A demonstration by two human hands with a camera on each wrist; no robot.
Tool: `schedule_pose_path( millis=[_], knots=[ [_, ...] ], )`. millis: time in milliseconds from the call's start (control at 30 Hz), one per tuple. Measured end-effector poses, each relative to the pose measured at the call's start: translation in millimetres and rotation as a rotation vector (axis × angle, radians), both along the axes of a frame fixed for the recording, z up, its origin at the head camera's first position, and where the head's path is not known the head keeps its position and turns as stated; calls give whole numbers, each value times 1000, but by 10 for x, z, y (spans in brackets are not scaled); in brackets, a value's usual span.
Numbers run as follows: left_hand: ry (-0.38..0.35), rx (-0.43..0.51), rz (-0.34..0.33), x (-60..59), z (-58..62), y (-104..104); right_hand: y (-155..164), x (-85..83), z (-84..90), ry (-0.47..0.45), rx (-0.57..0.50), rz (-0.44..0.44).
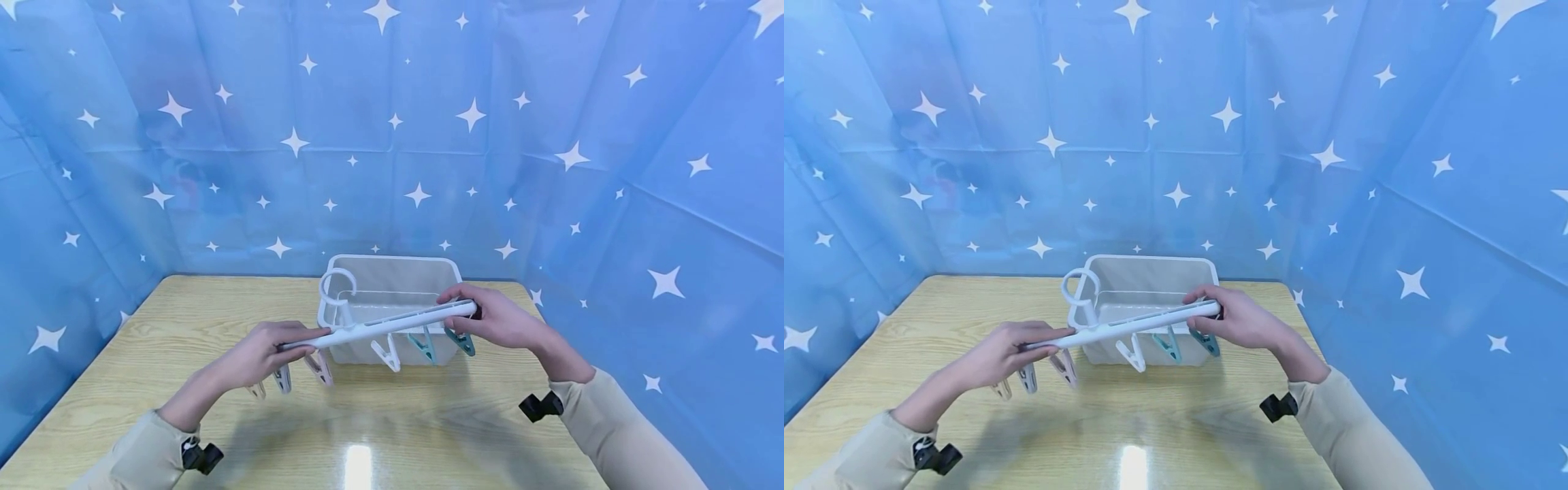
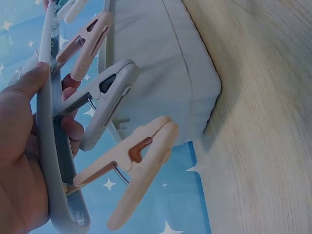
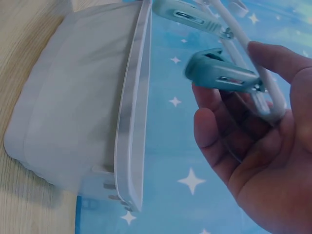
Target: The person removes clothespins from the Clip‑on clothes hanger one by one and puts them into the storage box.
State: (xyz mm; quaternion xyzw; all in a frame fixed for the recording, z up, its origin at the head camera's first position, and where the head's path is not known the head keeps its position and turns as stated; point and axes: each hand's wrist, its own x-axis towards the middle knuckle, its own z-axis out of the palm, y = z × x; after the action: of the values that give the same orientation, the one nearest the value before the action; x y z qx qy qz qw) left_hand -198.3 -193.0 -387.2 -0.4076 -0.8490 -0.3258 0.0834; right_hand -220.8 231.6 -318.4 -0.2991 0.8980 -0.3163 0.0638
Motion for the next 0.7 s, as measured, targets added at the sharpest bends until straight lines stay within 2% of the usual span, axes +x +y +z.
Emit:
schedule_pose_path(
  millis=[200,467,700],
  knots=[
    [3,9,29,1,37,-27,13,-39,3,-56,-96,3],
    [12,23,40,1,59,-49,45,-65,-3,-128,-122,-13],
    [44,50,58,-22,70,-80,41,-64,25,-142,-168,11]
  ],
)
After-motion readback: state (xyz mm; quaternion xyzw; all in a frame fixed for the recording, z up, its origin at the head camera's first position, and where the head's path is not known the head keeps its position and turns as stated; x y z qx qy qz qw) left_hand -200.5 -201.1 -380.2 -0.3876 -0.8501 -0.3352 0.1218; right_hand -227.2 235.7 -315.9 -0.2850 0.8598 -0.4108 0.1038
